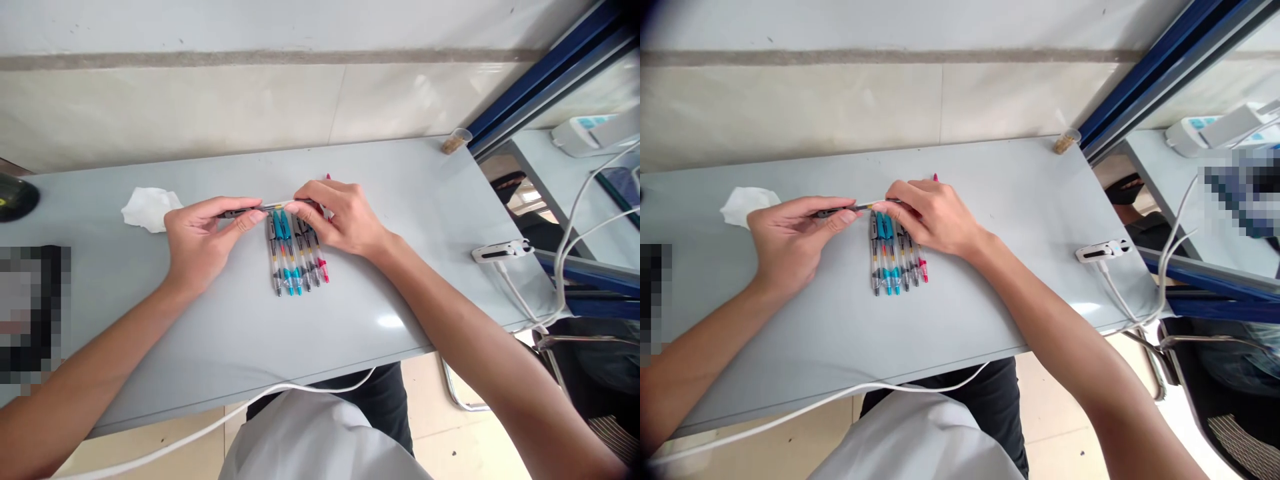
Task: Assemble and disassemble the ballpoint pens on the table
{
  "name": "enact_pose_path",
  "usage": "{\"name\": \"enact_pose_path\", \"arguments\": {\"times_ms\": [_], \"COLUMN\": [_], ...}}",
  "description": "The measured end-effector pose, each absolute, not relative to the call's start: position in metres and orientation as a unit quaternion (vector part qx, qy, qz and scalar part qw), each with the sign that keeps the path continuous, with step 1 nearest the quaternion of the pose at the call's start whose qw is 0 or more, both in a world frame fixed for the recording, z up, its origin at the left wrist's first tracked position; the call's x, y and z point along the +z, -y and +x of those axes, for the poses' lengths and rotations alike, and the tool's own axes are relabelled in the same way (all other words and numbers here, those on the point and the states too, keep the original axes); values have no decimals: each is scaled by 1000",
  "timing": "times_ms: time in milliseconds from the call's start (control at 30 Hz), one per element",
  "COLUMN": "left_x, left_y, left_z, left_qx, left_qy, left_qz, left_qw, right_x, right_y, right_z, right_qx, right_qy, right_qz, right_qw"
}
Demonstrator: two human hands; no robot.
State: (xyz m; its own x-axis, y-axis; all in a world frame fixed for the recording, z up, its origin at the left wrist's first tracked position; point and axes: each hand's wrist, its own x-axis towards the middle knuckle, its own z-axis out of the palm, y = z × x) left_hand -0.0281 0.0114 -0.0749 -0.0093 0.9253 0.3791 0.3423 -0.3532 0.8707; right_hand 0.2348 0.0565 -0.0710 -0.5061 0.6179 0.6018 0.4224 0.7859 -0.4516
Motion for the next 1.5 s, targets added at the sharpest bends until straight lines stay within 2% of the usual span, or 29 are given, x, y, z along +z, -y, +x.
{"name": "enact_pose_path", "arguments": {"times_ms": [133,433,767,1100,1367,1500], "left_x": [-75,-71,-68,-70,-75,-72], "left_y": [-11,-11,-10,-12,-15,-14], "left_z": [-28,-26,-23,-25,-27,-26], "left_qx": [509,511,504,494,507,505], "left_qy": [-491,-496,-489,-488,-506,-505], "left_qz": [649,644,642,651,624,623], "left_qw": [280,281,307,307,313,319], "right_x": [-72,-70,-70,-69,-72,-66], "right_y": [-54,-48,-49,-53,-57,-55], "right_z": [235,226,228,229,231,230], "right_qx": [145,154,194,185,213,242], "right_qy": [855,833,811,818,818,807], "right_qz": [-314,-295,-353,-341,-285,-301], "right_qw": [387,443,424,425,452,446]}}
